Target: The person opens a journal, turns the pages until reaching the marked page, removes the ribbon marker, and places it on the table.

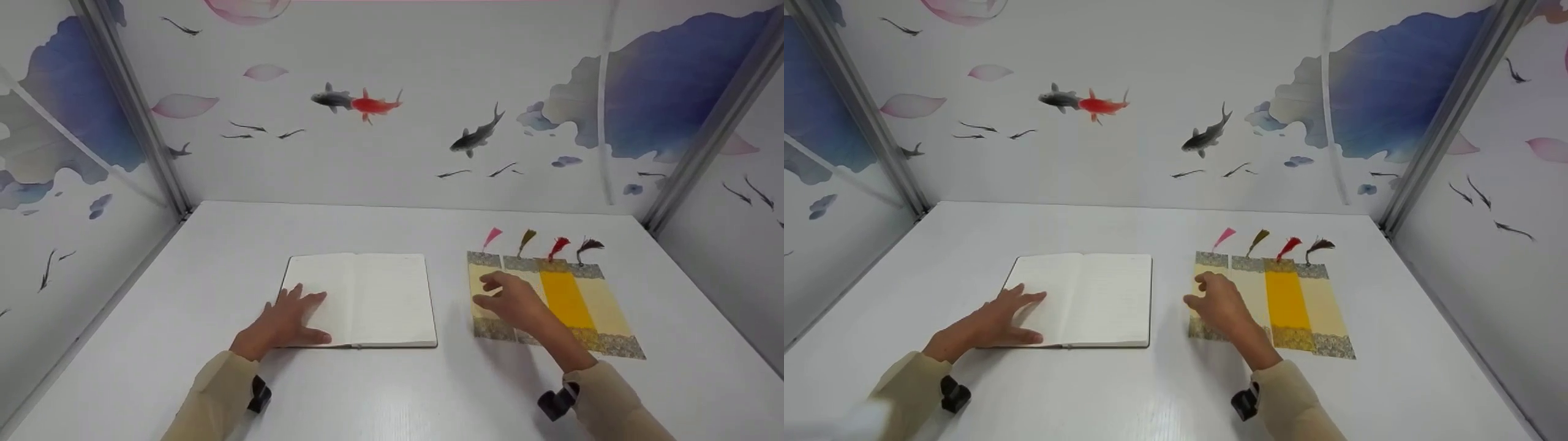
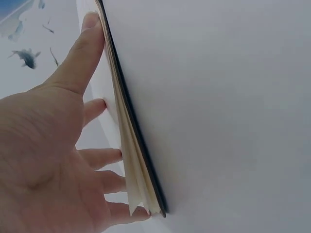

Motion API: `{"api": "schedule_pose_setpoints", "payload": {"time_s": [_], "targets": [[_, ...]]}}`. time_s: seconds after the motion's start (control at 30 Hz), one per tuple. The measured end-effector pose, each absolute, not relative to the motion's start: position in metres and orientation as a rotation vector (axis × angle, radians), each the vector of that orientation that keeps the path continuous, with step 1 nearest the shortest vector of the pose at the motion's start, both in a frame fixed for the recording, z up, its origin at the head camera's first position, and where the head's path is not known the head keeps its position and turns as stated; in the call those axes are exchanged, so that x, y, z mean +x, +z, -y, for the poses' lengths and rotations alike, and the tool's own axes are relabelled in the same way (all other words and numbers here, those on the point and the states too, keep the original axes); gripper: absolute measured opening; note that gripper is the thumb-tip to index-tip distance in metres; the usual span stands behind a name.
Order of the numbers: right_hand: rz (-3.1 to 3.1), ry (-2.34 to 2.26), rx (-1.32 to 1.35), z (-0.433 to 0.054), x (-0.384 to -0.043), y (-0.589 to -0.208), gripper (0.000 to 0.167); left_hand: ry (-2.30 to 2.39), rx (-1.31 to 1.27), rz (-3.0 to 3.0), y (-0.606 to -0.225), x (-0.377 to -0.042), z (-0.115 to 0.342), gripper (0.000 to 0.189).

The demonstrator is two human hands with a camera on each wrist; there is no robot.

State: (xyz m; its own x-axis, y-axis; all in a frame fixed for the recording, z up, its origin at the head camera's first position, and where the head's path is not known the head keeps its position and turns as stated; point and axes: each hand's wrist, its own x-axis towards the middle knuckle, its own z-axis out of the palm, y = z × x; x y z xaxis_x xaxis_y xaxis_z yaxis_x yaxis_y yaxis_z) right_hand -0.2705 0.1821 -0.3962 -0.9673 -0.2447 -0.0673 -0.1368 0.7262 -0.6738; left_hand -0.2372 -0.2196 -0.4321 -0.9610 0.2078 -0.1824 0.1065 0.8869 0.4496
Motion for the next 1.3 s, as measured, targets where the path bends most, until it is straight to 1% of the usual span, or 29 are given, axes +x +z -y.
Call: {"api": "schedule_pose_setpoints", "payload": {"time_s": [0.17, 0.43, 0.57, 0.9, 1.1, 1.3], "targets": [[-2.668, -1.197, -0.275, -0.155, -0.274, -0.409, 0.053, 0.624, 0.167, -2.864, -0.428, -0.233, 0.217, 0.090], [-2.409, -1.529, -0.080, -0.126, -0.278, -0.427, 0.054, 0.758, 0.050, -2.944, -0.426, -0.231, 0.223, 0.072], [-2.340, -1.614, -0.042, -0.115, -0.277, -0.431, 0.053, 0.834, -0.014, -2.955, -0.427, -0.231, 0.227, 0.072], [-2.453, -1.476, 0.024, -0.096, -0.280, -0.432, 0.060, 1.021, -0.177, -2.894, -0.421, -0.234, 0.233, 0.070], [-2.535, -1.378, -0.007, -0.094, -0.283, -0.439, 0.059, 1.068, -0.230, -2.865, -0.420, -0.234, 0.237, 0.071], [-2.557, -1.365, -0.035, -0.100, -0.285, -0.442, 0.059, 1.126, -0.309, -2.865, -0.419, -0.236, 0.240, 0.064]]}}
